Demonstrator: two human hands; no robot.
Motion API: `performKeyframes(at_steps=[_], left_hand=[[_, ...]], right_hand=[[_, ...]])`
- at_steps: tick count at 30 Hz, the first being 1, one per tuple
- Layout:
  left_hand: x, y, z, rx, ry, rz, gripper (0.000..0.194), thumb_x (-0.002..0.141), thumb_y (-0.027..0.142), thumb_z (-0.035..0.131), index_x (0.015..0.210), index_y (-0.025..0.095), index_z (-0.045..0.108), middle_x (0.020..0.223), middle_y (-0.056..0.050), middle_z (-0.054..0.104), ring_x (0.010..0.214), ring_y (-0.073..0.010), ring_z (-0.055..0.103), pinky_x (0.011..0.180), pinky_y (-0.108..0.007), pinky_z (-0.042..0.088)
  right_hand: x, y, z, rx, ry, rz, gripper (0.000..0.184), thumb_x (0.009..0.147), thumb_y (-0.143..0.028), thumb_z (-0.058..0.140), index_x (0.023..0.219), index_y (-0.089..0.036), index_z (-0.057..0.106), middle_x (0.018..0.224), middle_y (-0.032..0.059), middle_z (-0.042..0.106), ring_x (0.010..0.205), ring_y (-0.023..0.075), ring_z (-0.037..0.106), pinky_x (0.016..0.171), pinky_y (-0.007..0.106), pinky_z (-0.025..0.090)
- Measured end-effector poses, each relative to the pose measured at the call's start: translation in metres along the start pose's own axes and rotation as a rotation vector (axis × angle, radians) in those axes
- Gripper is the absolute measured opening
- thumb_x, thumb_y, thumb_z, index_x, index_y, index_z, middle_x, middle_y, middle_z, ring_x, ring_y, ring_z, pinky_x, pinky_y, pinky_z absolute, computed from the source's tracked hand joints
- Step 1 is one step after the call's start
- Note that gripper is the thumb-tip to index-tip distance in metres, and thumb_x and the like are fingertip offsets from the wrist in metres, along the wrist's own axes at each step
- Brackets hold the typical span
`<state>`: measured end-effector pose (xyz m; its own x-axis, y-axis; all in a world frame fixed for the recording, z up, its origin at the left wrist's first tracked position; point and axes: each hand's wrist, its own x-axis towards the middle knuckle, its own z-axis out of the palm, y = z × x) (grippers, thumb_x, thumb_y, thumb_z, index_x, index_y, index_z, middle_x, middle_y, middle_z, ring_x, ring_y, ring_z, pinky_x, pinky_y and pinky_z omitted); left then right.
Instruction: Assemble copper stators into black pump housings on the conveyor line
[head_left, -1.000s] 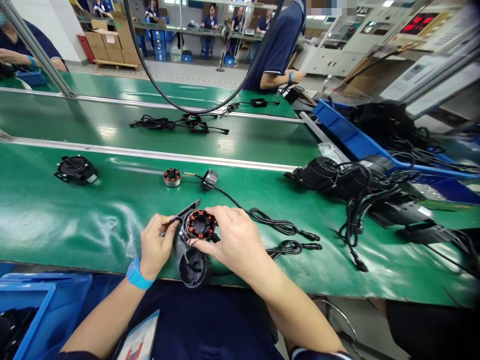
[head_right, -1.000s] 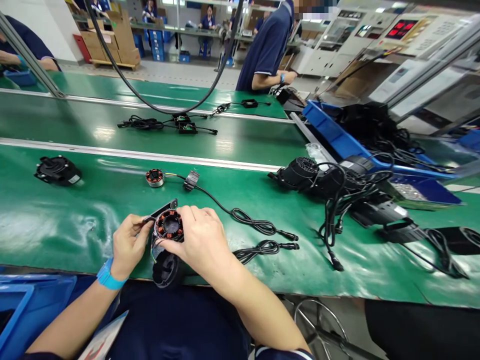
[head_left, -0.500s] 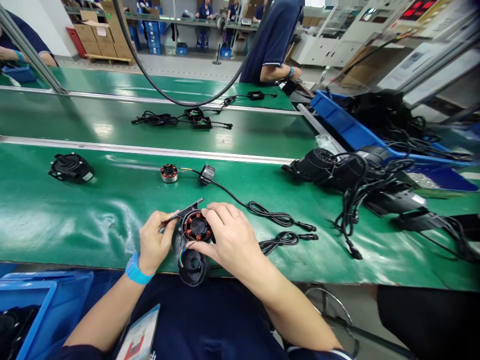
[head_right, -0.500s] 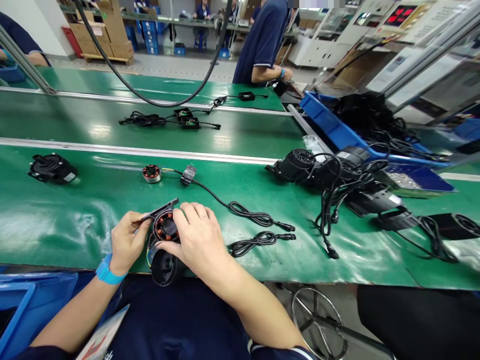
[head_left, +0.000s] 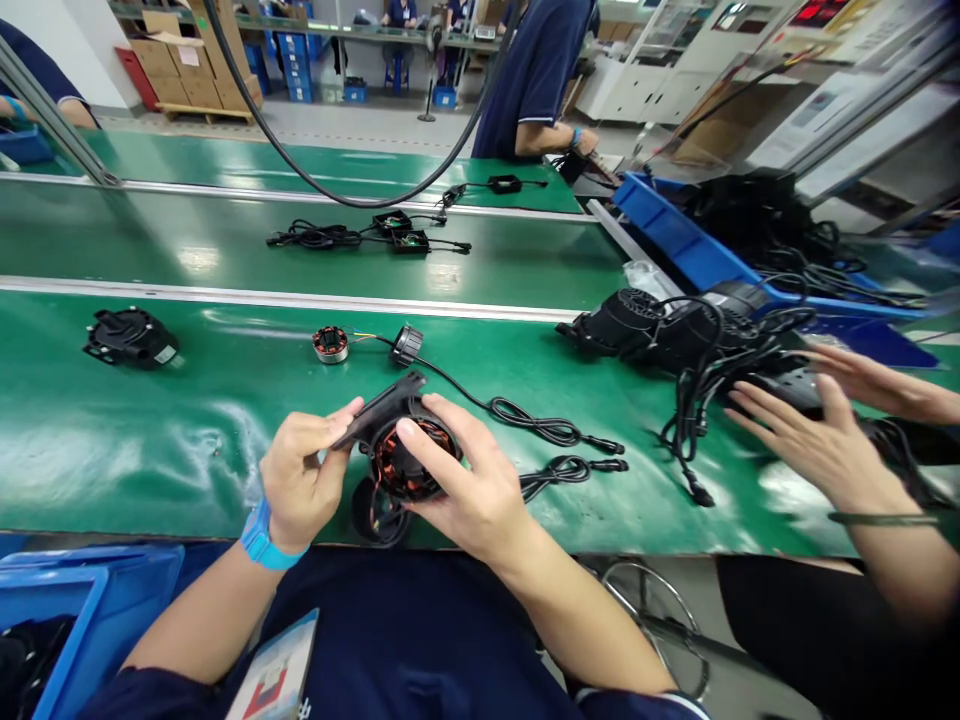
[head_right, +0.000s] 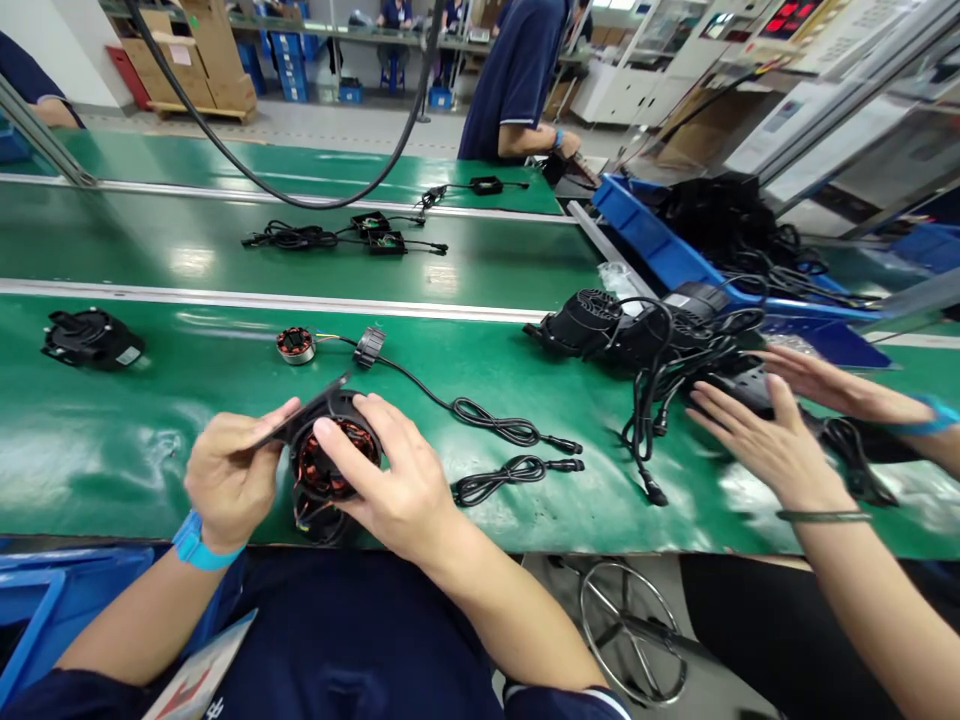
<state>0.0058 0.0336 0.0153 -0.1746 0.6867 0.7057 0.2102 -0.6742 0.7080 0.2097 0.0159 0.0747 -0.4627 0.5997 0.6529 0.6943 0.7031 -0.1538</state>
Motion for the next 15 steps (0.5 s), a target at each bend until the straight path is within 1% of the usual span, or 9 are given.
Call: performKeyframes(at_steps=[2,4,5,6,7,9,11,13,15], left_hand=[[-0.004,-0.010,0.001,0.049,-0.152,-0.170,0.011,0.096,0.016,0.064,0.105,0.022,0.062,0.095,0.000,0.069,0.088,-0.0153,0.073,0.079,-0.031,0.065],[-0.009,-0.018,0.001,0.111,-0.302,-0.285,0.020,0.097,0.021,0.064,0.116,0.021,0.060,0.104,-0.004,0.070,0.094,-0.0169,0.073,0.083,-0.031,0.064],[-0.010,-0.020,0.001,0.140,-0.341,-0.272,0.030,0.095,0.024,0.066,0.123,0.020,0.057,0.113,-0.007,0.069,0.103,-0.0195,0.072,0.090,-0.034,0.062],[-0.011,-0.021,0.000,0.174,-0.350,-0.214,0.040,0.093,0.025,0.069,0.130,0.020,0.053,0.122,-0.010,0.066,0.114,-0.0227,0.068,0.099,-0.040,0.059],[-0.011,-0.020,0.000,0.209,-0.343,-0.134,0.050,0.090,0.026,0.071,0.136,0.020,0.050,0.131,-0.012,0.062,0.124,-0.0256,0.062,0.107,-0.044,0.054],[-0.008,-0.015,0.000,0.240,-0.326,0.002,0.066,0.086,0.031,0.077,0.142,0.019,0.045,0.140,-0.015,0.055,0.134,-0.0290,0.053,0.114,-0.049,0.047],[-0.005,-0.008,0.002,0.230,-0.325,0.039,0.077,0.084,0.041,0.081,0.146,0.018,0.042,0.142,-0.017,0.053,0.135,-0.0296,0.051,0.115,-0.049,0.046],[-0.003,-0.001,0.005,0.203,-0.338,0.027,0.089,0.078,0.055,0.084,0.147,0.018,0.041,0.141,-0.017,0.052,0.134,-0.0302,0.051,0.114,-0.049,0.047],[-0.004,0.004,0.006,0.175,-0.320,0.050,0.094,0.073,0.063,0.084,0.146,0.020,0.043,0.141,-0.016,0.052,0.133,-0.0312,0.052,0.113,-0.049,0.047]], right_hand=[[-0.003,0.008,0.008,-0.004,-0.061,0.087,0.065,0.085,-0.035,0.081,0.144,-0.022,0.057,0.136,0.0164,0.061,0.125,0.0299,0.063,0.103,0.043,0.058],[-0.008,0.016,0.021,0.026,-0.112,0.178,0.064,0.082,-0.040,0.084,0.138,-0.018,0.062,0.133,0.0175,0.064,0.118,0.0292,0.066,0.098,0.041,0.061],[-0.010,0.020,0.026,0.038,-0.127,0.197,0.064,0.081,-0.041,0.084,0.137,-0.017,0.064,0.133,0.0179,0.064,0.116,0.0292,0.067,0.097,0.041,0.061],[-0.011,0.022,0.030,0.045,-0.138,0.198,0.063,0.081,-0.040,0.084,0.136,-0.017,0.064,0.134,0.0180,0.063,0.117,0.0294,0.067,0.097,0.042,0.061],[-0.012,0.023,0.033,0.049,-0.146,0.190,0.061,0.082,-0.039,0.083,0.137,-0.017,0.065,0.135,0.0178,0.063,0.117,0.0295,0.066,0.098,0.042,0.061],[-0.013,0.024,0.035,0.051,-0.131,0.171,0.059,0.084,-0.038,0.081,0.137,-0.018,0.065,0.135,0.0174,0.063,0.117,0.0294,0.066,0.097,0.042,0.061],[-0.013,0.022,0.033,0.058,-0.095,0.174,0.058,0.085,-0.041,0.080,0.136,-0.017,0.065,0.133,0.0177,0.064,0.118,0.0291,0.066,0.098,0.042,0.060],[-0.014,0.019,0.030,0.065,-0.041,0.165,0.057,0.087,-0.046,0.077,0.134,-0.016,0.065,0.131,0.0178,0.065,0.118,0.0278,0.066,0.100,0.040,0.059],[-0.015,0.014,0.025,0.067,0.025,0.124,0.055,0.090,-0.048,0.074,0.133,-0.016,0.065,0.131,0.0178,0.065,0.121,0.0263,0.065,0.103,0.039,0.057]])
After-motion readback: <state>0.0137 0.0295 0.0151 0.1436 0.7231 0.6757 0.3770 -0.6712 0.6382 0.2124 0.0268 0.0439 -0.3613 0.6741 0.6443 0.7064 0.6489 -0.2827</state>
